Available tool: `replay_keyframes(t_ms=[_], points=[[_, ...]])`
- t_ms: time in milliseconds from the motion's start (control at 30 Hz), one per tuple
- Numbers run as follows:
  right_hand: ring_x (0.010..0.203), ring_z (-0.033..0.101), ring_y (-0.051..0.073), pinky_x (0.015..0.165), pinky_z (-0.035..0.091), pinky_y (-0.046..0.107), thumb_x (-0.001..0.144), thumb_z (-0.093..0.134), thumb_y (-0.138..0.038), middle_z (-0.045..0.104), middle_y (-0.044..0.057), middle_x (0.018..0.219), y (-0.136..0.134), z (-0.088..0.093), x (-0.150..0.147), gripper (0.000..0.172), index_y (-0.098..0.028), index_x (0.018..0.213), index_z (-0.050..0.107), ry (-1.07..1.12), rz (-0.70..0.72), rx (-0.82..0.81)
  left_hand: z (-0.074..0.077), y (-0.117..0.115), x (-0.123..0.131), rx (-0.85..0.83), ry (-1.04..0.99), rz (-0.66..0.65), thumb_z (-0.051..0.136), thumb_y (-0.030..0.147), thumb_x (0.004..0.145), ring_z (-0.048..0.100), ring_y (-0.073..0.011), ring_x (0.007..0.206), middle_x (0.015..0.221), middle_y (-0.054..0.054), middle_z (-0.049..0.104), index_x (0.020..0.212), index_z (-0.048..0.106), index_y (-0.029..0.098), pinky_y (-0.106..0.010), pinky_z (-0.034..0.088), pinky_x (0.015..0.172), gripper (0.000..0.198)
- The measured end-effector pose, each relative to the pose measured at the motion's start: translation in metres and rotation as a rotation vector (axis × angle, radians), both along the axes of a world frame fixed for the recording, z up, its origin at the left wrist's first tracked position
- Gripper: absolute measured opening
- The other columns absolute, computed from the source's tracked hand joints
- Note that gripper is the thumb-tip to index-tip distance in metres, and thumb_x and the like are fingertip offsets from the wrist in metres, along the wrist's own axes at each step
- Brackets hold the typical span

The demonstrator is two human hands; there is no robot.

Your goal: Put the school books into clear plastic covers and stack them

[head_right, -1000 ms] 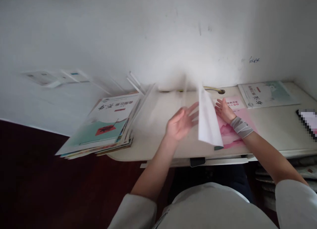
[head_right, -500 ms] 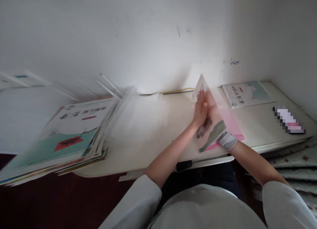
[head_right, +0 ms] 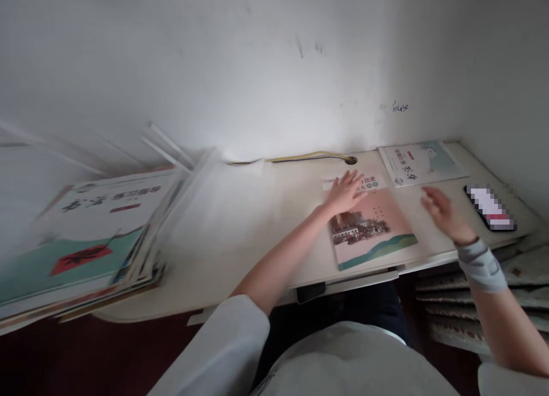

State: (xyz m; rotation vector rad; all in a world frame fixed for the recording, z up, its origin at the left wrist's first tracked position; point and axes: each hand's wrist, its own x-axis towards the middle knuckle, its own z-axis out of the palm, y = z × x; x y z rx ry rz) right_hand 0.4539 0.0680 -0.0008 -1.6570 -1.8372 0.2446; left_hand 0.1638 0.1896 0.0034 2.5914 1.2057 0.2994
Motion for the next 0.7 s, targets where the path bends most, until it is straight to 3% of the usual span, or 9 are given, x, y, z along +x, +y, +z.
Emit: replay_keyframes(t_ms=[100,200,367,467,533,700], points=[[0.124,0.046,0.037,0.097,0.043,0.056,0.082,0.039,-0.065,0.049,0.015,0.136,-0.033,-0.025,-0.035,0.069,-0.027,0.14,0.039,-0.333,0.083,-0.054,0.002,0.027,-0.019,0.029,0.067,0.227,0.032,0.039,0.094,0.028,-0.0292,0.135,0.146,-0.014,0.035,0.141,0.028,0.021,-0.05,0.024,0.107,0.05],[0.122,0.047,0.037,0.094,0.044,0.055,0.085,0.037,-0.06,0.049,0.017,0.135,-0.04,-0.045,-0.06,0.061,-0.026,0.136,0.045,-0.517,0.094,-0.083,0.006,0.035,-0.041,-0.021,0.163,0.313,0.04,0.035,0.092,0.047,-0.0264,0.12,0.13,-0.015,0.052,0.134,0.035,0.019,-0.04,0.037,0.097,0.046],[0.128,0.042,0.033,0.098,0.039,0.052,0.091,0.033,-0.051,0.043,0.013,0.142,-0.005,-0.046,-0.062,0.052,-0.028,0.136,0.044,-0.634,0.074,-0.141,0.013,-0.003,-0.1,-0.007,0.28,0.368,0.047,0.039,0.087,0.058,-0.028,0.103,0.112,-0.017,0.061,0.116,0.049,0.016,-0.038,0.042,0.085,0.037],[0.131,0.036,0.034,0.1,0.036,0.05,0.088,0.039,-0.054,0.04,0.017,0.143,0.021,-0.04,-0.068,0.061,-0.018,0.138,0.041,-0.657,0.017,-0.185,0.016,-0.036,-0.144,-0.21,0.44,0.367,0.049,0.046,0.083,0.064,-0.0263,0.089,0.098,-0.011,0.067,0.105,0.054,0.019,-0.032,0.044,0.071,0.036],[0.13,0.036,0.035,0.1,0.035,0.05,0.086,0.042,-0.057,0.04,0.021,0.142,0.037,-0.036,-0.078,0.066,-0.013,0.135,0.043,-0.657,-0.018,-0.168,0.017,-0.051,-0.168,-0.329,0.428,0.387,0.047,0.051,0.082,0.065,-0.0246,0.083,0.086,-0.007,0.069,0.099,0.057,0.021,-0.03,0.043,0.066,0.036],[0.11,0.053,0.031,0.088,0.042,0.041,0.084,0.045,-0.058,0.056,0.019,0.121,0.07,-0.027,-0.099,0.052,-0.014,0.107,0.062,-0.557,-0.037,-0.212,0.014,-0.047,-0.185,-0.28,0.239,0.535,0.037,0.048,0.085,0.065,-0.0232,0.072,0.063,-0.006,0.066,0.072,0.062,0.019,-0.031,0.043,0.068,0.041]])
